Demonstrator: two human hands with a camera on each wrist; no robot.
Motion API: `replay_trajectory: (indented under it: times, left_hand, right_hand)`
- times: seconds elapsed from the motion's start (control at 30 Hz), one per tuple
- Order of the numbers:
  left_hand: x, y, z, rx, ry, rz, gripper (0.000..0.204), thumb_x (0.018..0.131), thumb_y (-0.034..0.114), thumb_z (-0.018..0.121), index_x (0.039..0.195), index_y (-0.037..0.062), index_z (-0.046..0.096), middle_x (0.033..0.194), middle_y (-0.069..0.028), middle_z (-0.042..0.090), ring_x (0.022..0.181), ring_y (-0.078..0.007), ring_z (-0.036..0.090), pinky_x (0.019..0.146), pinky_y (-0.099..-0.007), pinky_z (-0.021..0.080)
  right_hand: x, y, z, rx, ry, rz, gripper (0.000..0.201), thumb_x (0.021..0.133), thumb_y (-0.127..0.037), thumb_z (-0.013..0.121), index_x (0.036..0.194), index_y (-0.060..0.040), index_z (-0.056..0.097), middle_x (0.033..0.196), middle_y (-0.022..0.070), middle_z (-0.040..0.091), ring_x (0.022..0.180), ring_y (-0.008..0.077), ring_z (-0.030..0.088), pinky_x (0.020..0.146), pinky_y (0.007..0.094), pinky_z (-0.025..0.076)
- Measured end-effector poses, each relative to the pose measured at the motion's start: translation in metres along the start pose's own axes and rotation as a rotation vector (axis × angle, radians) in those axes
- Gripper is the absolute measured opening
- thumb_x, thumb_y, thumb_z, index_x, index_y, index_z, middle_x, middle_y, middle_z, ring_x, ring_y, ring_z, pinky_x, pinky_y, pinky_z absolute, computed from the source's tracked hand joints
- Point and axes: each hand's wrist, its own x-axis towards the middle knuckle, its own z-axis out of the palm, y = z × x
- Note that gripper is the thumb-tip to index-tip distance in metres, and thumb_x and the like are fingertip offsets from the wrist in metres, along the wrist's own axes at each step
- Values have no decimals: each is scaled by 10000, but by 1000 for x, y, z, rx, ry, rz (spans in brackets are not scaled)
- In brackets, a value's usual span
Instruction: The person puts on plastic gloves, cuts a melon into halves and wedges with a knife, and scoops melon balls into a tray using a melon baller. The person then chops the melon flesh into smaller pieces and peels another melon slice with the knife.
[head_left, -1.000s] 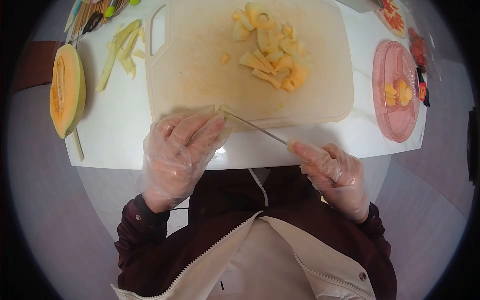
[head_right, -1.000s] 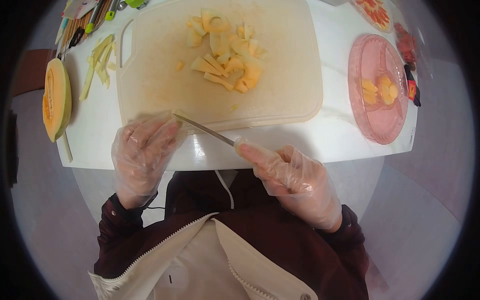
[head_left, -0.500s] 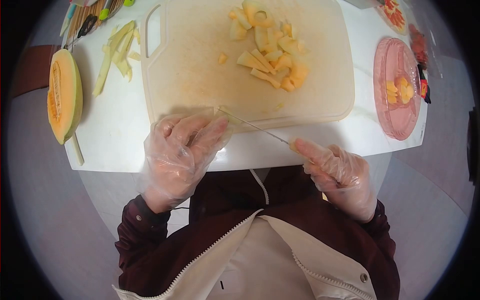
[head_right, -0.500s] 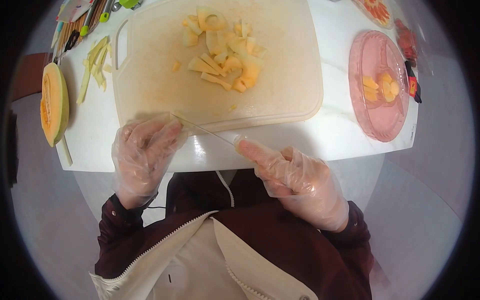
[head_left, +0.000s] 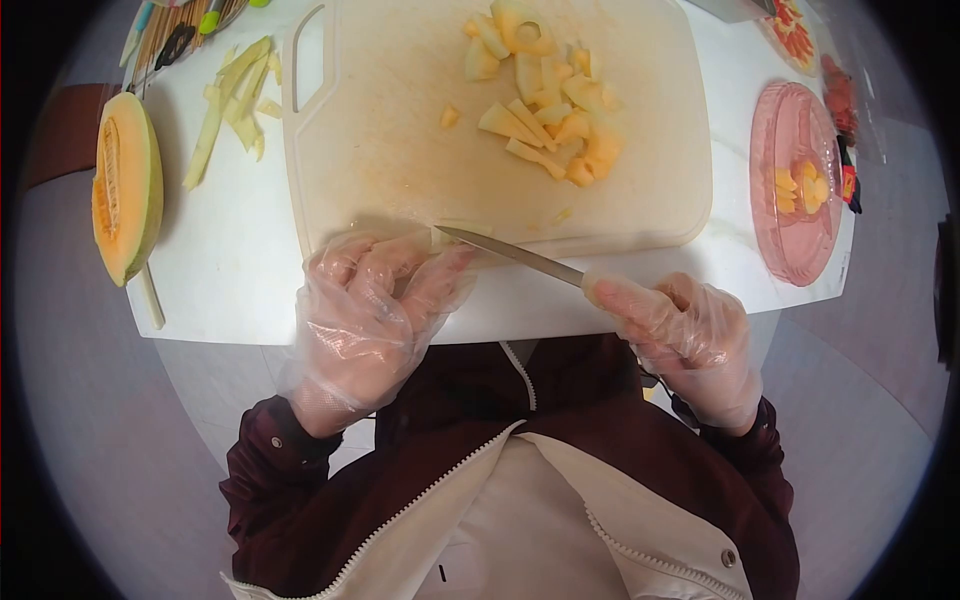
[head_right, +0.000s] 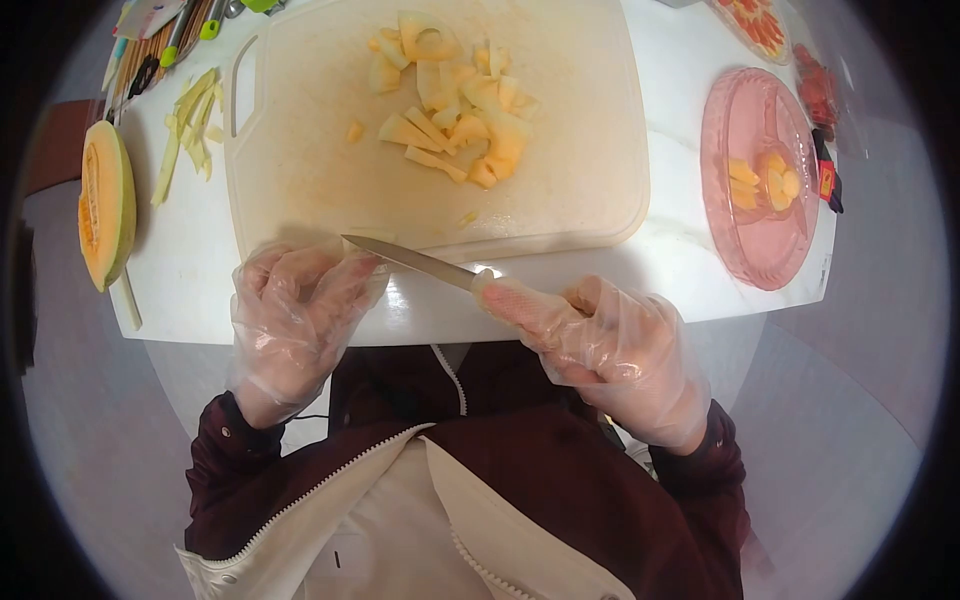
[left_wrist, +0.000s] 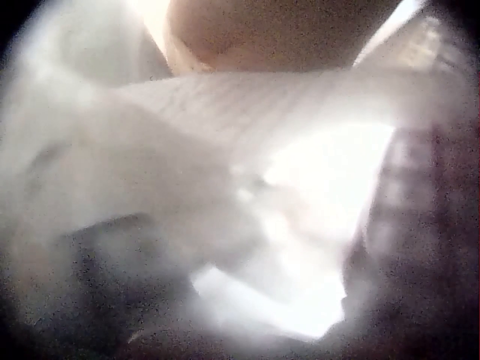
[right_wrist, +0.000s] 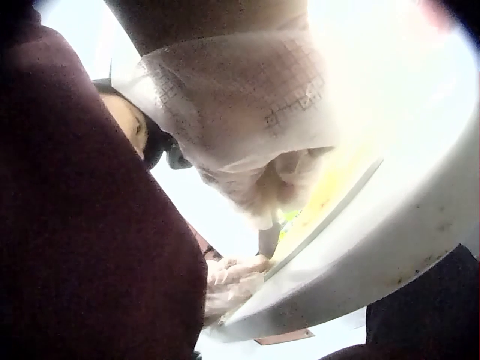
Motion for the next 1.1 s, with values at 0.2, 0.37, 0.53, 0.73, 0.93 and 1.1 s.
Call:
replay_trajectory:
  times: [0.2,0.37,0.53,0.73,0.93,1.1]
  left_hand:
    - [-4,-3,4,-30,89,9,568,748,103,827,1299,210,741,1141,-32,594,1063,-296,532,907,-409,489]
    - [-4,-3,4,-39,83,-10,587,731,90,828,1296,220,738,1190,-19,605,1072,-303,519,898,-408,492]
    - [6,2,-8,-72,78,-30,510,693,49,855,1188,125,761,1126,-58,665,980,-306,583,828,-407,487]
    - [5,3,-6,-39,44,-43,547,705,42,831,1235,143,746,1119,-56,653,1002,-318,579,849,-412,484]
    - [4,2,-8,-15,-22,-60,531,735,70,807,1246,201,751,1150,-38,606,1043,-315,551,839,-407,502]
    - [4,3,-6,20,-41,-73,454,777,127,807,1212,255,773,1142,-10,594,1074,-288,537,815,-389,515]
  right_hand:
    - [3,6,-3,-14,-20,-42,473,814,-84,787,1255,-255,754,754,40,611,607,229,611,548,349,477]
    - [6,4,-13,-46,-59,-53,452,842,-122,778,1274,-249,748,758,41,620,610,230,621,552,353,483]
    - [10,-1,-20,-26,-114,-40,528,823,-52,768,1312,-249,731,745,42,618,589,230,613,525,332,473]
    - [12,-2,-19,-31,-75,-45,621,772,1,766,1320,-288,720,711,46,591,566,213,588,503,323,452]
    - [17,-4,-23,28,-90,-24,670,744,32,818,1320,-296,717,662,32,539,516,204,530,471,319,410]
    - [15,3,-20,-25,-61,-77,649,762,17,834,1327,-277,712,654,31,526,503,212,514,462,318,394]
